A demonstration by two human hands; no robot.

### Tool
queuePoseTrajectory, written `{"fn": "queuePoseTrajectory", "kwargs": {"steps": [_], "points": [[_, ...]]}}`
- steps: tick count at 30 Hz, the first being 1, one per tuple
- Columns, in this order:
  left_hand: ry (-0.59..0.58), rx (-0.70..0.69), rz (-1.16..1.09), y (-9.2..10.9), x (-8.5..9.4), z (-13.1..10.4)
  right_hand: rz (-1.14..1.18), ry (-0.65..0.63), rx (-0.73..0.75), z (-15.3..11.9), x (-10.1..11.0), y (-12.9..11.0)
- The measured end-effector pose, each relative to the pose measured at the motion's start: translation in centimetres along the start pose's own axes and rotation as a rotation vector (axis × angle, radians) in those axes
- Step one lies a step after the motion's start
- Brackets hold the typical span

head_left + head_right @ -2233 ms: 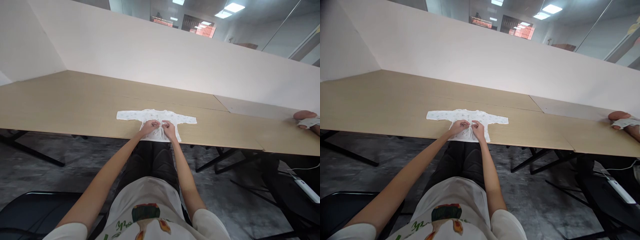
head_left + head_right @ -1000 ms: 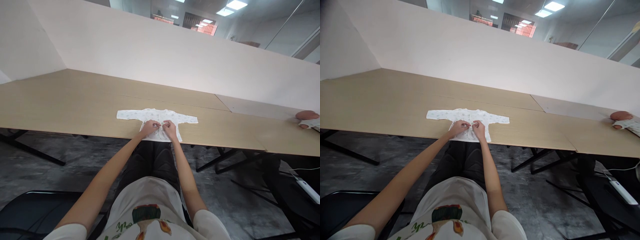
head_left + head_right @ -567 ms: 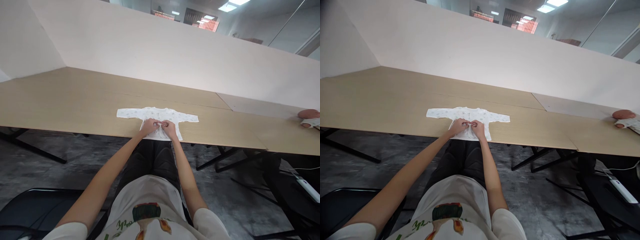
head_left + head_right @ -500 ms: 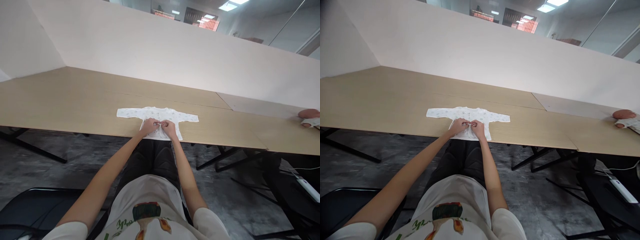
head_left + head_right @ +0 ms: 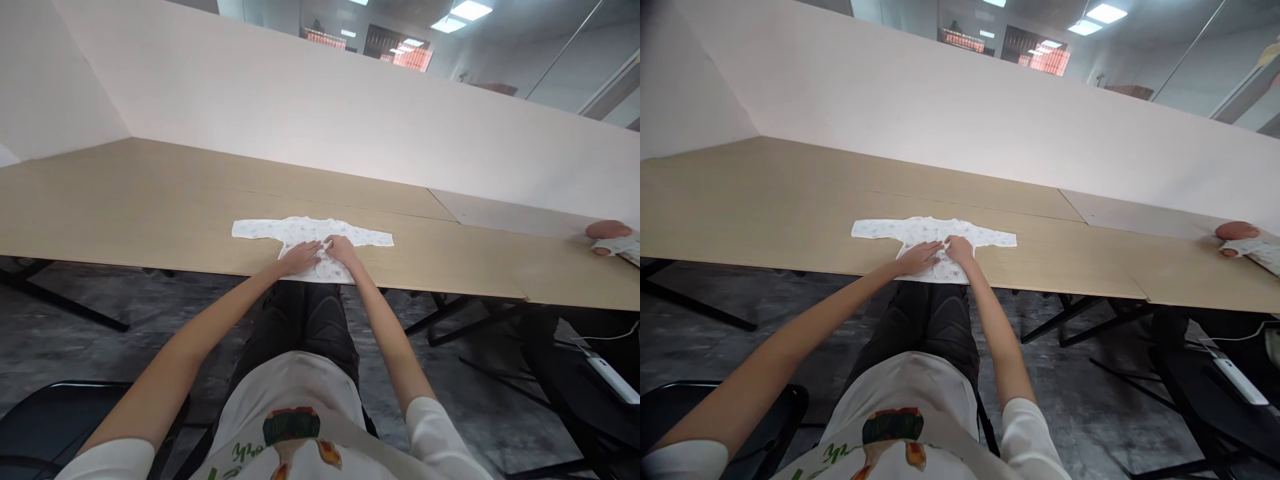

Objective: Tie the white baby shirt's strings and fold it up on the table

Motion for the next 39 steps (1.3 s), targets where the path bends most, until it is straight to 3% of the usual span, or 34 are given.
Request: {"fn": "queuePoseTrajectory", "kwargs": {"steps": [3, 6, 11, 15, 17, 19, 22, 24, 27, 30, 32, 36, 39], "points": [[-0.065, 0.082, 0.088, -2.6, 1.3, 0.6, -0.145, 0.033, -0.088, 3.6, 1.6, 2.4], [0.021, 0.25, 0.221, -6.7, 4.4, 1.4, -0.227, 0.051, -0.157, 5.8, 2.7, 5.1], [0.134, 0.507, 0.417, -13.1, 8.9, 0.3, -0.315, 0.056, -0.138, 5.6, 3.5, 8.2], [0.127, 0.562, 0.464, -15.0, 10.9, 0.1, -0.476, -0.076, -0.092, 5.3, 4.2, 9.1], [0.149, 0.579, 0.44, -15.1, 12.5, 1.2, -0.507, -0.119, -0.086, 6.1, 5.5, 9.0], [0.215, 0.584, 0.441, -14.5, 15.1, 2.8, -0.525, -0.057, -0.083, 7.5, 8.0, 8.3], [0.377, 0.502, 0.473, -11.7, 20.2, 5.3, -0.542, 0.216, -0.051, 9.4, 13.7, 6.7], [0.49, 0.392, 0.499, -9.0, 23.5, 6.0, -0.533, 0.442, 0.049, 9.6, 17.4, 5.3], [0.602, 0.23, 0.584, -5.7, 26.2, 5.1, -0.499, 0.642, 0.257, 7.9, 20.2, 4.3], [0.605, 0.144, 0.649, -5.1, 25.3, 2.1, -0.518, 0.56, 0.421, 4.9, 18.4, 5.4], [0.505, 0.091, 0.646, -5.9, 22.9, -0.3, -0.542, 0.412, 0.529, 2.5, 15.4, 6.7], [0.193, -0.076, 0.543, -7.7, 16.4, -5.0, -0.577, 0.146, 0.77, -2.5, 9.6, 8.4], [0.129, -0.084, 0.549, -8.9, 13.8, -7.3, -0.662, 0.039, 0.811, -4.6, 7.7, 8.9]]}}
Point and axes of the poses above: each hand's wrist, its own z-axis towards the middle knuckle, its own x-axis out of the back of the hand, y = z × x, the point moved 6 cm from there along z, towards the middle knuckle, and after that the axes turned 8 degrees about y, right-handed, at the moved point
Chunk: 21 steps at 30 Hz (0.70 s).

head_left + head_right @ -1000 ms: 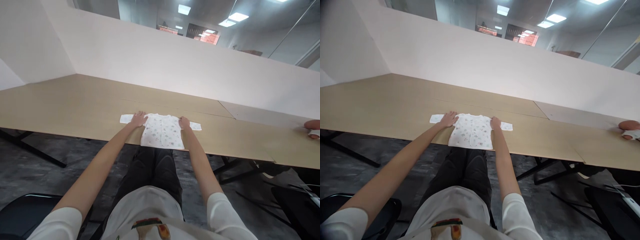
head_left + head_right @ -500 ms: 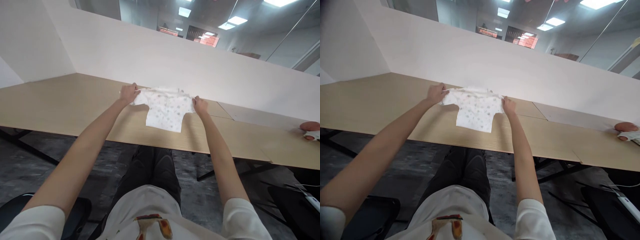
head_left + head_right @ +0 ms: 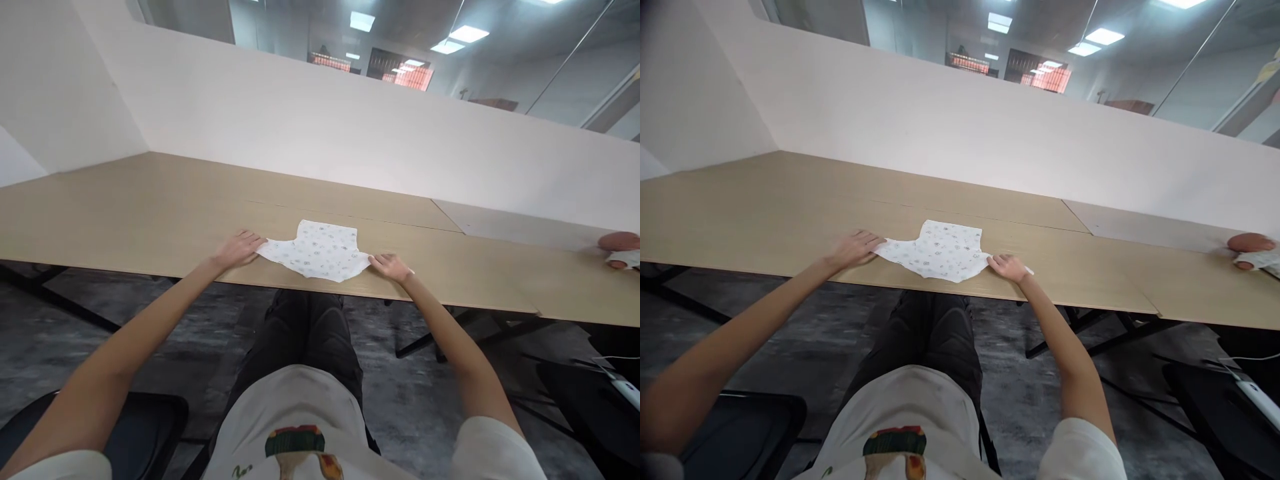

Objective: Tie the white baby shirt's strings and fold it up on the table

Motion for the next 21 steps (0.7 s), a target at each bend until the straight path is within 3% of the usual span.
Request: {"fn": "queuePoseTrajectory", "kwargs": {"steps": [3, 7, 11, 14, 18, 21], "points": [[-0.043, 0.122, 0.0, -1.4, -1.5, -1.2, -0.027, -0.103, -0.067, -1.0, -0.2, -0.1], [-0.13, 0.276, -0.145, -3.5, -2.8, -2.5, 0.047, -0.205, -0.271, -3.4, -0.7, 1.5], [-0.039, 0.4, -0.342, -4.6, -2.6, -3.7, 0.173, -0.191, -0.587, -7.1, -1.4, 4.3], [0.041, 0.578, -0.43, -5.5, -2.4, -4.4, 0.308, -0.138, -0.81, -9.3, -1.9, 5.8], [0.051, 0.767, -0.223, -6.3, -2.3, -4.6, 0.313, -0.033, -1.083, -10.6, -1.8, 6.2], [0.004, 0.733, -0.078, -5.8, -2.4, -4.2, 0.21, -0.016, -1.085, -9.8, -1.5, 5.3]]}}
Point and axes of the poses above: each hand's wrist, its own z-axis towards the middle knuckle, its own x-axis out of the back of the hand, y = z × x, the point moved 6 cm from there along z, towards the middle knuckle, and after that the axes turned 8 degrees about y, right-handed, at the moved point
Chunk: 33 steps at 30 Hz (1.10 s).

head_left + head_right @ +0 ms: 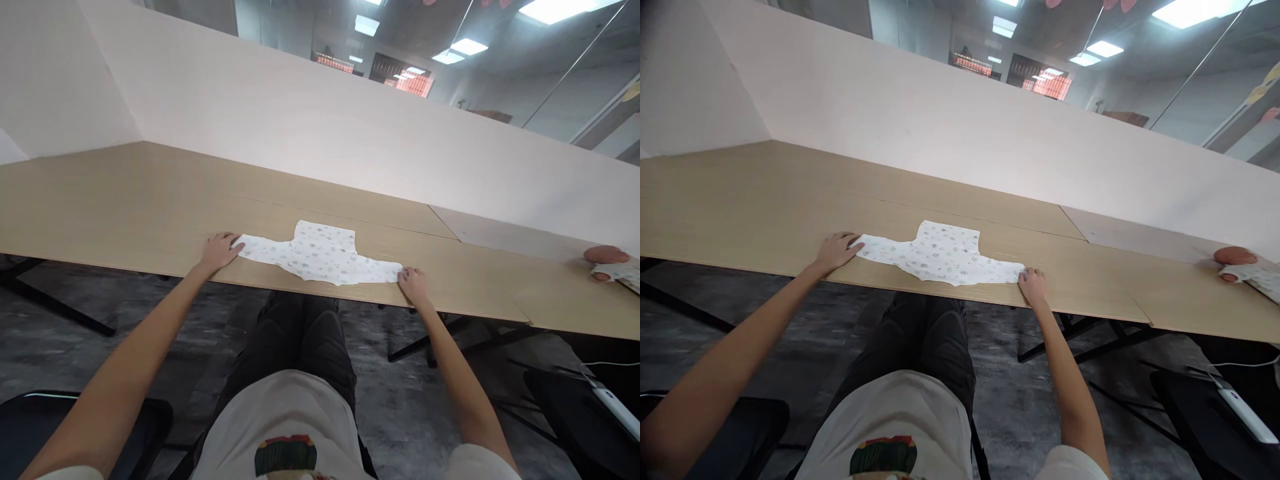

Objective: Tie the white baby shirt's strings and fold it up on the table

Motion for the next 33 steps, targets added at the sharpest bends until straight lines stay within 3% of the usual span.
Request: {"fn": "queuePoseTrajectory", "kwargs": {"steps": [4, 7, 12, 15, 18, 22, 25, 27, 30, 33], "points": [[-0.041, -0.047, 0.0, 0.6, -0.1, -0.2, 0.095, 0.025, 0.0, 1.0, 0.6, -2.1], [-0.047, -0.042, -0.064, 0.7, 0.2, -0.3, 0.262, 0.169, -0.024, 2.8, 2.4, -4.8], [-0.057, 0.018, -0.115, 0.8, 0.7, -0.6, 0.467, 0.315, 0.178, 3.6, 4.1, -14.5], [-0.066, 0.067, -0.056, 0.9, 0.9, -0.8, 0.479, 0.244, 0.305, 2.2, 2.9, -21.0], [-0.084, 0.079, 0.01, 1.0, 0.9, -0.8, 0.368, 0.092, 0.365, 0.0, 1.0, -25.7], [-0.094, 0.091, 0.023, 0.7, 0.8, -0.8, 0.287, -0.049, 0.479, -5.5, -0.5, -28.6], [-0.04, 0.166, -0.13, 0.8, 0.7, -0.4, 0.444, -0.089, 0.54, -12.3, -1.1, -28.8], [0.039, 0.23, -0.322, 2.0, 0.9, 0.0, 0.562, -0.159, 0.591, -17.8, -1.9, -28.8], [0.13, 0.29, -0.581, 6.4, 1.0, 0.9, 0.59, -0.341, 0.64, -25.0, -4.1, -28.6], [0.125, 0.214, -0.692, 13.4, 0.5, 1.2, 0.559, -0.498, 0.675, -28.6, -5.8, -28.6]]}}
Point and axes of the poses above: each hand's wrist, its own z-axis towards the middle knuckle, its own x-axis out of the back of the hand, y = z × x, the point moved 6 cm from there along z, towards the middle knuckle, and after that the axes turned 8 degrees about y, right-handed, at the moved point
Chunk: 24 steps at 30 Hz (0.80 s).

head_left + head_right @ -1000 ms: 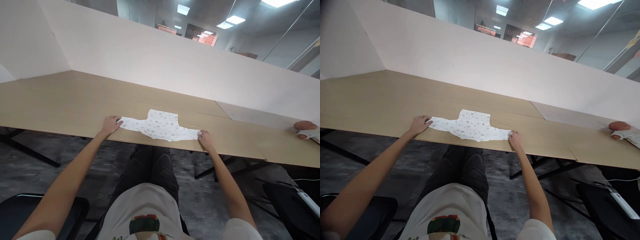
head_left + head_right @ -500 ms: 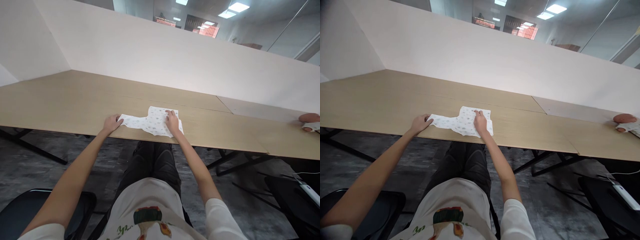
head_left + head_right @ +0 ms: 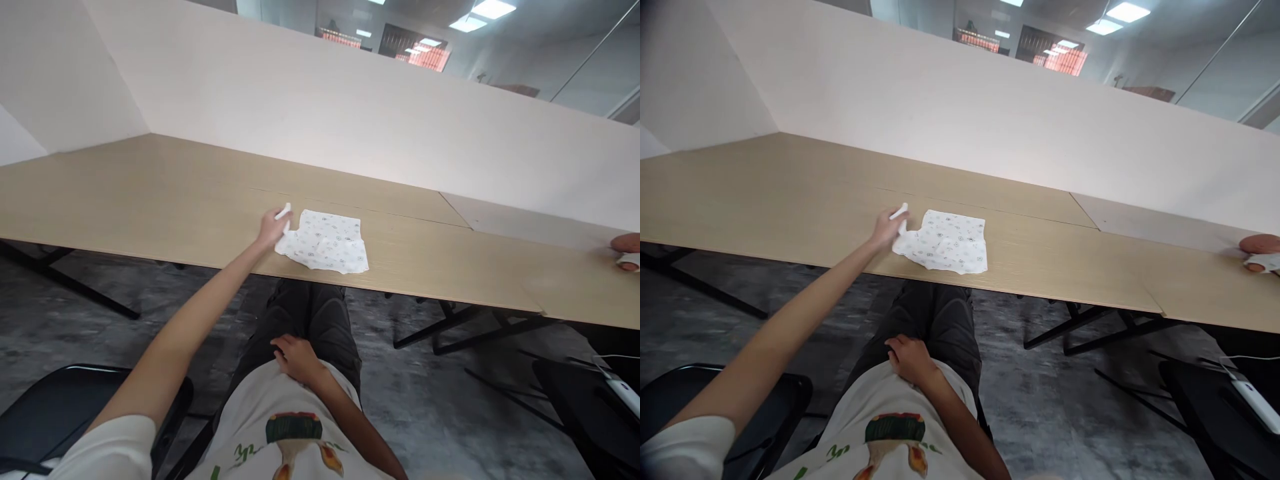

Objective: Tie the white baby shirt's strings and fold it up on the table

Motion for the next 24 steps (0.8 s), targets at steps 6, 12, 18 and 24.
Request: {"fn": "queuePoseTrajectory", "kwargs": {"steps": [6, 12, 18, 24], "points": [[-0.366, -0.425, 0.149, 7.0, -10.1, -7.1, -0.024, -0.017, -0.04, -0.1, 0.2, 0.7], [-0.468, -0.757, 0.295, 5.3, -8.5, -9.4, 0.114, 0.202, -0.067, -1.2, 3.2, 2.7], [-0.513, -0.711, 0.334, 0.1, -0.9, -6.9, 0.006, 0.748, -0.108, -1.0, 15.5, 9.4], [-0.477, -0.672, 0.382, -1.5, -0.4, -7.0, -0.221, 0.594, -0.209, 2.4, 21.8, 15.7]]}}
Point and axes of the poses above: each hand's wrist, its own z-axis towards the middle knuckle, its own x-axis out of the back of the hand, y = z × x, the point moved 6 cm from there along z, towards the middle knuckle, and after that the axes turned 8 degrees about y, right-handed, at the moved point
